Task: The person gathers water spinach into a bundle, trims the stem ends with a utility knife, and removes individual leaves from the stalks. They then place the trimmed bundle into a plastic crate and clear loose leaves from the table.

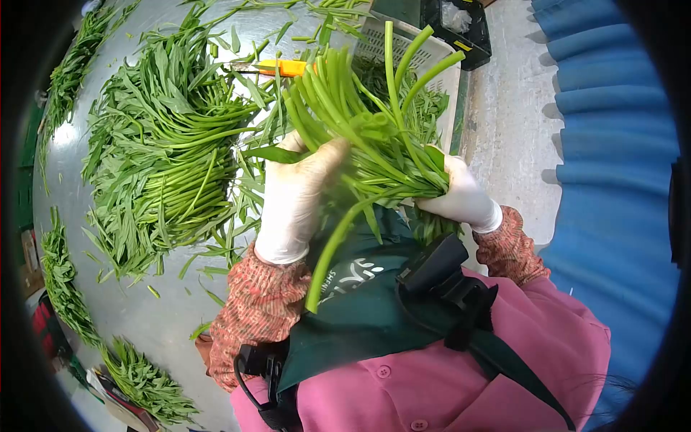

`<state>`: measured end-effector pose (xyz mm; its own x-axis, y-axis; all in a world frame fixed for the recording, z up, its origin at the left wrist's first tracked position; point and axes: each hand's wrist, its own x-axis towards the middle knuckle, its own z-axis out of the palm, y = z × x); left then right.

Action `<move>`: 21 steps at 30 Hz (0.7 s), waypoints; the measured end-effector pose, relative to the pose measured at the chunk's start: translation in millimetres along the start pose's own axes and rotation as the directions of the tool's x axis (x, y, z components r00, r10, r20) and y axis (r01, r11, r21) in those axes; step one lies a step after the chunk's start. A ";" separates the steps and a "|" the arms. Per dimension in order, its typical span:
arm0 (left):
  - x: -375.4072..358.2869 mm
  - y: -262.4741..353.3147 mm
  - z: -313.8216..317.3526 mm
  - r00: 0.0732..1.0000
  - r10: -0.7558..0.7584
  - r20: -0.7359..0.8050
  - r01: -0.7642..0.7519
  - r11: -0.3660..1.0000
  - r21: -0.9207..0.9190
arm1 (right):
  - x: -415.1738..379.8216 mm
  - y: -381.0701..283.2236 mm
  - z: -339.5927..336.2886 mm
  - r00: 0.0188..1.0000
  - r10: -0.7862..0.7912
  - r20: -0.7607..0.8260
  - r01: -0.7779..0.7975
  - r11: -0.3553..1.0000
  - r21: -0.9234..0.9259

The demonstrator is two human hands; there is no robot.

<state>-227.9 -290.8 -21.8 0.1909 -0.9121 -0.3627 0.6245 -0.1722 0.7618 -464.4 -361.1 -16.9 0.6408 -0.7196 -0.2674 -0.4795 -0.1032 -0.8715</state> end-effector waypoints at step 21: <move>19.0 35.0 -69.7 0.981 0.171 -0.092 -0.179 0.980 -0.084 | -19.8 22.9 -21.5 0.998 0.034 -0.056 -0.030 0.998 0.059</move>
<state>-149.7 -288.2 -39.4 0.3637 -0.8902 -0.2743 0.6415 0.0258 0.7667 -500.9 -363.9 -22.7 0.5894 -0.7603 -0.2730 -0.4628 -0.0409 -0.8855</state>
